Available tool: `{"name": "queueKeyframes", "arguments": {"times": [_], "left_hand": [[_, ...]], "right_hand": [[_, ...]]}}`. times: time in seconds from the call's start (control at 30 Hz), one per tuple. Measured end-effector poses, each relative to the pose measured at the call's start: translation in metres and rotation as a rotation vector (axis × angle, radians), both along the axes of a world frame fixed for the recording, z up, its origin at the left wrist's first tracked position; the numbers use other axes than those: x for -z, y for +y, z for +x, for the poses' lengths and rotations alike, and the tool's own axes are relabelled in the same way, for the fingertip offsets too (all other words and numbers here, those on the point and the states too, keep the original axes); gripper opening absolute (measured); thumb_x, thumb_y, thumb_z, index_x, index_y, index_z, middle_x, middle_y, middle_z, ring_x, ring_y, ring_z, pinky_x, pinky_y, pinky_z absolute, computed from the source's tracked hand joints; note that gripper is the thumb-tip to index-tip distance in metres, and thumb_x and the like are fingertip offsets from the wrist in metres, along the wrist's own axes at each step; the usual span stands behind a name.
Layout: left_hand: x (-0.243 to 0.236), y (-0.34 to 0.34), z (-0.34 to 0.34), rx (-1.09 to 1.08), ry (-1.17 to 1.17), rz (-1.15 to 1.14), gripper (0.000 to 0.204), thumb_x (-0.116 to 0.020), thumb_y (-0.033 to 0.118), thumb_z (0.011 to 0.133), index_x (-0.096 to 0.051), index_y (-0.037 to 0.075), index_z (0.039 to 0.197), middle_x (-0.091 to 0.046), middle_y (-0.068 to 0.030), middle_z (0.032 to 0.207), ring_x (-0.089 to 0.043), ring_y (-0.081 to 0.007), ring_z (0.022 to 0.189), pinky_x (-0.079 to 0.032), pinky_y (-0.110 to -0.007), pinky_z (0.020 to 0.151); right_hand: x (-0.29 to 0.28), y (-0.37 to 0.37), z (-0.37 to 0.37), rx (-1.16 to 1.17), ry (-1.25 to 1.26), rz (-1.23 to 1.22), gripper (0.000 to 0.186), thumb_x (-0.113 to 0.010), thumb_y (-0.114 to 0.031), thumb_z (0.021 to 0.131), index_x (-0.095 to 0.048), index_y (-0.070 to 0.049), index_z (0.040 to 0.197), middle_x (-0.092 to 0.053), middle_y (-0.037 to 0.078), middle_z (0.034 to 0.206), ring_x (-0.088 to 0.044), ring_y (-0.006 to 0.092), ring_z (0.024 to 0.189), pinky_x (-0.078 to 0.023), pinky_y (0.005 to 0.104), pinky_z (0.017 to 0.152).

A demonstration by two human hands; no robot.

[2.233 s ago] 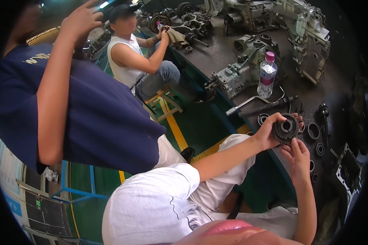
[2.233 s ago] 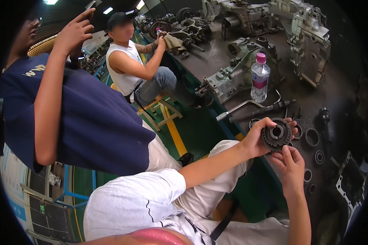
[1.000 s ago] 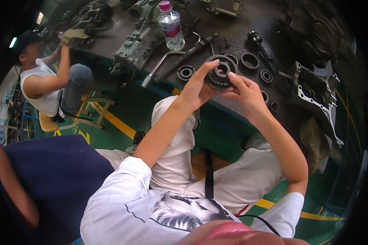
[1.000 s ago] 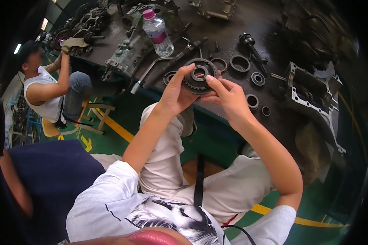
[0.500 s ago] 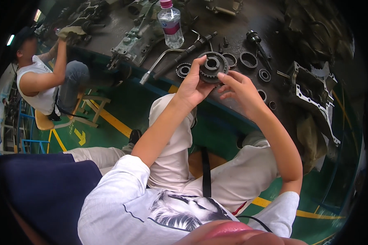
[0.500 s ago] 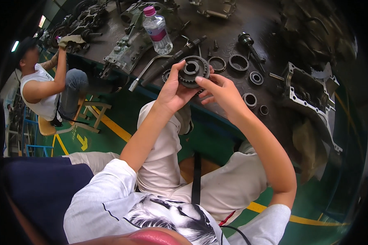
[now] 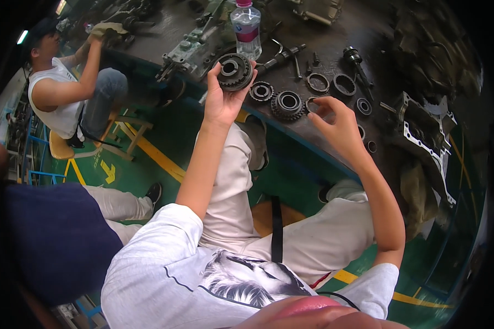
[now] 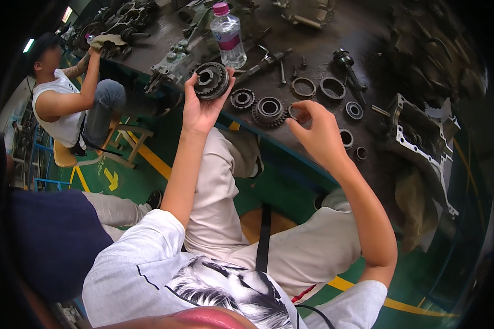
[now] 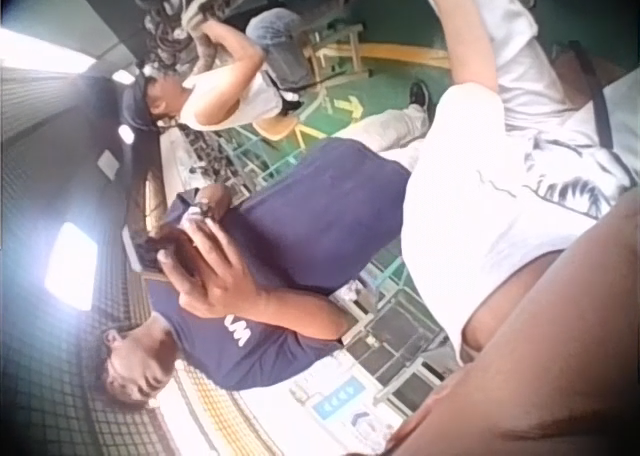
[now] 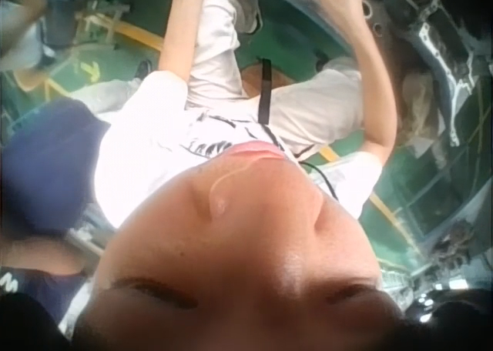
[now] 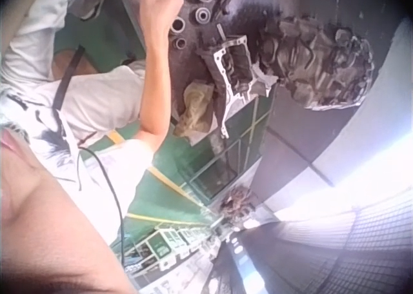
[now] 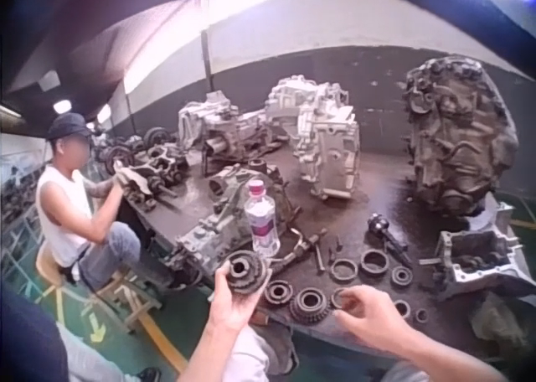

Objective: The person picks up and holds various gears and bearing components by hand, turning them over and aligning different parts together over a workbench.

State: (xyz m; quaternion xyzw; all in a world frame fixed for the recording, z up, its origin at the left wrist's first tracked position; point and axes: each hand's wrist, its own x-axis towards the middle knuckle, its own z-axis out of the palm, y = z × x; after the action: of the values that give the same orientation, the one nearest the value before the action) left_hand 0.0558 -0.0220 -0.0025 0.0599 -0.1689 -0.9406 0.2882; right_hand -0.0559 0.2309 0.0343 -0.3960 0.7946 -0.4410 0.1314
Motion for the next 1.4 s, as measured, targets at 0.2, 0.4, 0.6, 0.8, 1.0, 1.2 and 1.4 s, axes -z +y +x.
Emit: {"name": "queueKeyframes", "arguments": {"times": [0.2, 0.4, 0.6, 0.8, 1.0, 1.2, 1.4], "left_hand": [[0.004, -0.012, 0.010, 0.004, 0.052, 0.077, 0.051, -0.056, 0.023, 0.097, -0.044, -0.011, 0.132, -0.051, -0.0311, 0.135, -0.046, -0.0424, 0.133, -0.039, -0.053, 0.115], [0.011, -0.005, 0.019, 0.073, 0.042, 0.130, 0.063, -0.053, 0.040, 0.099, -0.045, -0.010, 0.136, -0.049, -0.0297, 0.140, -0.045, -0.0413, 0.135, -0.037, -0.052, 0.116], [0.019, -0.005, 0.019, 0.121, 0.132, 0.202, 0.067, -0.043, 0.050, 0.101, -0.045, -0.006, 0.139, -0.050, -0.0258, 0.141, -0.046, -0.0388, 0.134, -0.038, -0.051, 0.115], [0.015, -0.008, 0.020, 0.025, 0.042, 0.174, 0.059, -0.046, 0.049, 0.101, -0.051, -0.001, 0.132, -0.060, -0.0220, 0.128, -0.058, -0.0360, 0.121, -0.048, -0.050, 0.105], [0.003, 0.001, 0.017, -0.071, -0.118, 0.141, 0.058, -0.044, 0.047, 0.102, -0.049, 0.000, 0.135, -0.056, -0.0200, 0.135, -0.054, -0.0335, 0.126, -0.043, -0.051, 0.110], [0.006, 0.018, 0.011, 0.050, -0.114, 0.080, 0.050, -0.044, 0.048, 0.103, -0.055, 0.008, 0.130, -0.062, -0.0100, 0.130, -0.059, -0.0258, 0.120, -0.048, -0.043, 0.104], [0.007, 0.033, 0.004, 0.086, -0.133, 0.120, 0.045, -0.051, 0.044, 0.102, -0.056, 0.009, 0.129, -0.065, -0.0089, 0.124, -0.063, -0.0235, 0.114, -0.049, -0.041, 0.104]], "right_hand": [[0.007, -0.014, 0.014, -0.063, 0.233, 0.006, 0.037, -0.075, -0.014, 0.082, -0.063, 0.000, 0.114, -0.064, 0.014, 0.108, -0.061, 0.0296, 0.103, -0.050, 0.0384, 0.088], [0.012, -0.050, 0.013, -0.111, 0.499, -0.044, 0.047, -0.077, -0.018, 0.080, -0.060, 0.003, 0.119, -0.062, 0.017, 0.113, -0.057, 0.0350, 0.110, -0.046, 0.0416, 0.095], [0.039, -0.116, 0.002, -0.180, 0.684, 0.049, 0.073, -0.082, -0.041, 0.073, -0.057, 0.005, 0.124, -0.063, 0.022, 0.114, -0.056, 0.0364, 0.112, -0.043, 0.0434, 0.095], [0.029, -0.124, 0.001, -0.191, 0.675, -0.054, 0.056, -0.086, -0.034, 0.067, -0.069, 0.001, 0.106, -0.068, 0.016, 0.100, -0.059, 0.0335, 0.100, -0.045, 0.0432, 0.091], [-0.013, -0.127, 0.006, -0.026, 0.541, -0.338, 0.055, -0.086, -0.027, 0.068, -0.067, 0.004, 0.108, -0.067, 0.016, 0.102, -0.059, 0.0347, 0.101, -0.047, 0.0431, 0.091], [-0.014, -0.129, 0.027, -0.179, 0.568, -0.331, 0.055, -0.086, -0.024, 0.066, -0.068, 0.001, 0.111, -0.066, 0.013, 0.107, -0.059, 0.0326, 0.104, -0.047, 0.0409, 0.093], [-0.007, -0.129, 0.023, -0.192, 0.526, -0.293, 0.056, -0.085, -0.026, 0.068, -0.068, 0.000, 0.114, -0.066, 0.015, 0.110, -0.059, 0.0341, 0.106, -0.047, 0.0414, 0.095]]}}
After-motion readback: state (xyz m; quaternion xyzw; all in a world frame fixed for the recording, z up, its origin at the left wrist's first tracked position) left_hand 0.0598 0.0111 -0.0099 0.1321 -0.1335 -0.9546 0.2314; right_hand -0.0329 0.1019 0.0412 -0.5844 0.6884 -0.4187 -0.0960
